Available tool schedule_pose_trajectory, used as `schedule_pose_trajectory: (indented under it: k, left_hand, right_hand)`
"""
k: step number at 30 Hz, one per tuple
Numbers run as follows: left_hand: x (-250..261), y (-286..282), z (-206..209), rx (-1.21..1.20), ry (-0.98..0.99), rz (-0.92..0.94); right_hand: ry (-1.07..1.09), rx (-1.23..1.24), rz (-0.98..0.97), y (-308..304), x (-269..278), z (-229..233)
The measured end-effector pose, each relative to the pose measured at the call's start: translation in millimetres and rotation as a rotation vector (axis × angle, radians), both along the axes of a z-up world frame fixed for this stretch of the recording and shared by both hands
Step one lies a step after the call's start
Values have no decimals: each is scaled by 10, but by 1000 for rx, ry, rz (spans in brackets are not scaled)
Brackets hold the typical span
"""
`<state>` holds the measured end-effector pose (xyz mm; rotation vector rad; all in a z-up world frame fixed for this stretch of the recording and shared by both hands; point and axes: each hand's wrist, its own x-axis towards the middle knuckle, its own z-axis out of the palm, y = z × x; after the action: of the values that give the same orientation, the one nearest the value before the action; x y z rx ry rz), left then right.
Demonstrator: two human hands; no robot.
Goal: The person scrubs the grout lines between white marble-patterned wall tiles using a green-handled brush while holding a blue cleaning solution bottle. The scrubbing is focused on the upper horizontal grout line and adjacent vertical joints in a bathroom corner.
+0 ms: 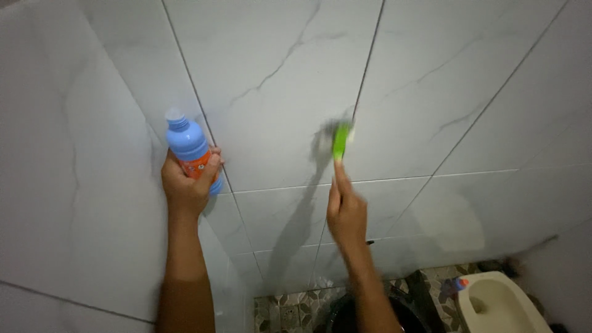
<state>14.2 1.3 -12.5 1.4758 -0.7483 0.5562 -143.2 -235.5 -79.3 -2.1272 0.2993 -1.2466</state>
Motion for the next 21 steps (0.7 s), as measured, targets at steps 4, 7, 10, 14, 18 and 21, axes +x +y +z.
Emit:
schedule_pose_trajectory:
  k: [4, 7, 10, 14, 18, 21]
  left_hand:
    - [-107, -6, 104, -67, 34, -69]
    - [-183, -52, 210, -65, -6, -63]
    - [-152, -42, 127, -76, 5, -76]
    - [-51, -19, 39, -79, 21, -89]
    - [-116, -34, 119, -76, -5, -70]
    - [-129, -33, 162, -68, 2, -65]
  right_hand:
    - [471, 137, -99, 232, -350, -1234]
    - [665, 221, -69, 195, -540, -1894]
    - [558, 52, -125, -8, -374, -1671]
    - [251, 193, -76, -159, -217, -486]
    - [63, 245, -114, -209, -159, 67]
    - [239, 313, -104, 6, -91, -528]
